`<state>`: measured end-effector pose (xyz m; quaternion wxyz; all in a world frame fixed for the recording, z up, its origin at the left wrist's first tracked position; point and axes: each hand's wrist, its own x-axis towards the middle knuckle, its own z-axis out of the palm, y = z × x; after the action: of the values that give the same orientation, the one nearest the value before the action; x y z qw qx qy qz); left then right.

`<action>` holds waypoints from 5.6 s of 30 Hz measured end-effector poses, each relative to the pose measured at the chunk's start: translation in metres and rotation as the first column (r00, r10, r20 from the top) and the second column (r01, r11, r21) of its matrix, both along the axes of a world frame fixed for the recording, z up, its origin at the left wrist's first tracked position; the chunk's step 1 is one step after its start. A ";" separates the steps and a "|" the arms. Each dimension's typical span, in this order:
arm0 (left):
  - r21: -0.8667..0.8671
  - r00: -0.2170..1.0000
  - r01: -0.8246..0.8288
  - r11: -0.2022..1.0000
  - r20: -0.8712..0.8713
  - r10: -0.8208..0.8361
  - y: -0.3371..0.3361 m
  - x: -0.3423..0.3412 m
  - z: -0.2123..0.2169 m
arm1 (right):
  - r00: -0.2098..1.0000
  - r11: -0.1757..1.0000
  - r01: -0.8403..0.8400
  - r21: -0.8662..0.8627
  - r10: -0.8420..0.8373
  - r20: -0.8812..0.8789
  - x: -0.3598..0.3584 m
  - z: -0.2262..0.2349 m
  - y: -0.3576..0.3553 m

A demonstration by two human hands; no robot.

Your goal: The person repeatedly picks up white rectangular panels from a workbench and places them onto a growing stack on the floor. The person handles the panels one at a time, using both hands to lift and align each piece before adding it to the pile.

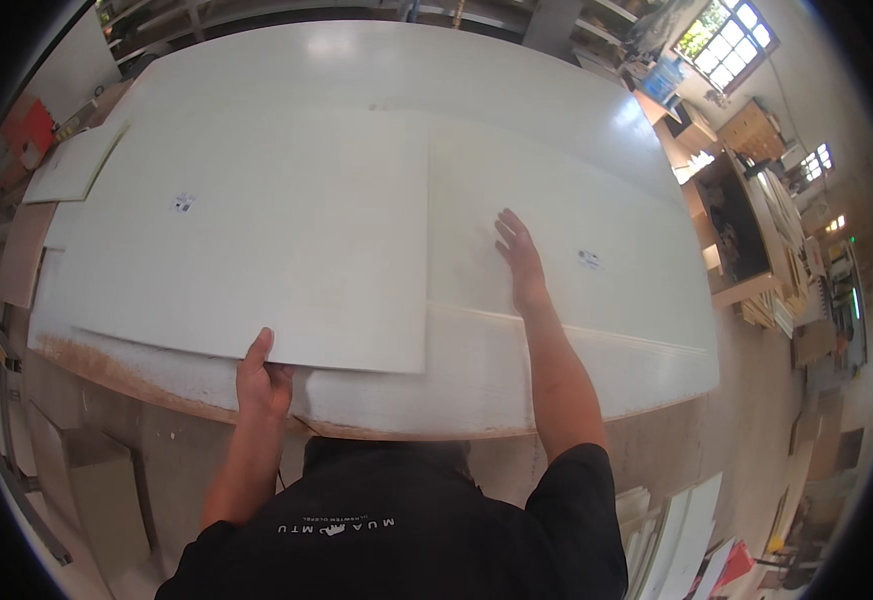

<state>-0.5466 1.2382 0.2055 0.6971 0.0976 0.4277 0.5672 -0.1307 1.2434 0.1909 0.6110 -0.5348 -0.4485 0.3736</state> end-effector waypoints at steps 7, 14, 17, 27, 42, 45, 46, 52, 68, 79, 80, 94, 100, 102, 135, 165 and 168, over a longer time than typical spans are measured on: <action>-0.097 0.999 0.032 0.995 -0.006 -0.033 -0.072 0.141 -0.019 | 0.298 0.974 -0.092 -0.209 0.227 0.927 0.019 0.049 -0.004; -0.156 0.990 0.080 0.985 0.125 -0.060 -0.133 0.268 -0.019 | 0.193 0.968 -0.067 -0.243 0.251 0.948 0.108 0.019 -0.068; -0.182 0.958 0.172 0.968 0.262 -0.120 -0.160 0.301 -0.013 | 0.193 0.947 -0.044 -0.319 0.321 0.927 0.149 0.028 -0.095; -0.243 0.858 0.422 0.874 0.418 -0.298 -0.215 0.397 -0.026 | 0.122 0.896 0.131 -0.425 0.411 0.904 0.252 0.036 -0.182; -0.040 0.338 0.937 0.347 0.354 -0.872 -0.253 0.571 -0.033 | 0.178 0.865 0.268 -0.425 0.389 0.904 0.467 0.027 -0.272; 0.230 0.117 0.971 0.066 -0.215 -0.970 -0.245 0.563 -0.032 | 0.187 0.910 0.221 -0.350 0.312 0.931 0.500 0.022 -0.272; 0.232 0.145 0.971 0.048 -0.425 -0.893 -0.242 0.552 -0.030 | 0.213 0.926 0.221 -0.305 0.259 0.942 0.508 0.023 -0.275; 0.151 0.584 0.571 0.807 -0.765 -0.270 -0.221 0.466 -0.024 | -0.102 0.875 0.225 -0.428 0.458 0.883 0.555 0.045 -0.232; -0.129 0.546 0.078 0.989 -0.824 -0.150 -0.338 0.422 -0.018 | 0.287 0.962 0.182 -0.204 0.147 0.947 0.474 0.015 0.109; -0.191 0.952 0.307 0.932 0.059 -0.301 -0.319 0.403 -0.014 | 0.281 0.936 0.283 -0.209 0.127 0.951 0.415 0.015 -0.012; -0.175 0.952 0.307 0.935 0.052 -0.303 -0.315 0.407 -0.015 | 0.277 0.939 0.286 -0.189 0.108 0.955 0.415 0.015 -0.027; 0.067 0.806 0.387 0.920 0.461 -0.372 -0.387 0.310 -0.067 | 0.425 0.775 0.544 -0.321 0.076 0.902 0.366 0.020 -0.289; -0.133 0.865 0.483 0.866 0.226 -0.448 -0.430 0.280 -0.045 | 0.567 0.543 0.591 -0.597 0.247 0.786 0.362 0.031 -0.387; -0.208 0.844 0.531 0.821 0.217 -0.490 -0.439 0.273 -0.039 | 0.617 0.460 0.594 -0.660 0.265 0.741 0.368 0.024 -0.415; -0.139 0.223 0.961 0.240 -0.125 -0.967 -0.453 0.050 -0.055 | 0.532 -0.109 0.765 -0.635 -0.450 0.717 -0.081 0.038 -0.914; -0.276 -0.290 0.905 -0.323 0.155 -0.944 -1.177 0.176 -0.111 | 0.279 -0.777 0.362 -0.515 -0.437 0.855 -0.309 0.042 -1.697; -0.280 -0.315 0.897 -0.342 0.138 -0.939 -1.254 0.178 -0.103 | 0.276 -0.777 0.358 -0.518 -0.441 0.854 -0.313 0.033 -1.775</action>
<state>-0.3687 -0.0154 0.1024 0.8353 0.3470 0.2958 -0.3072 -0.4435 -0.5321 0.2239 0.0522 -0.8804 0.4610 0.0981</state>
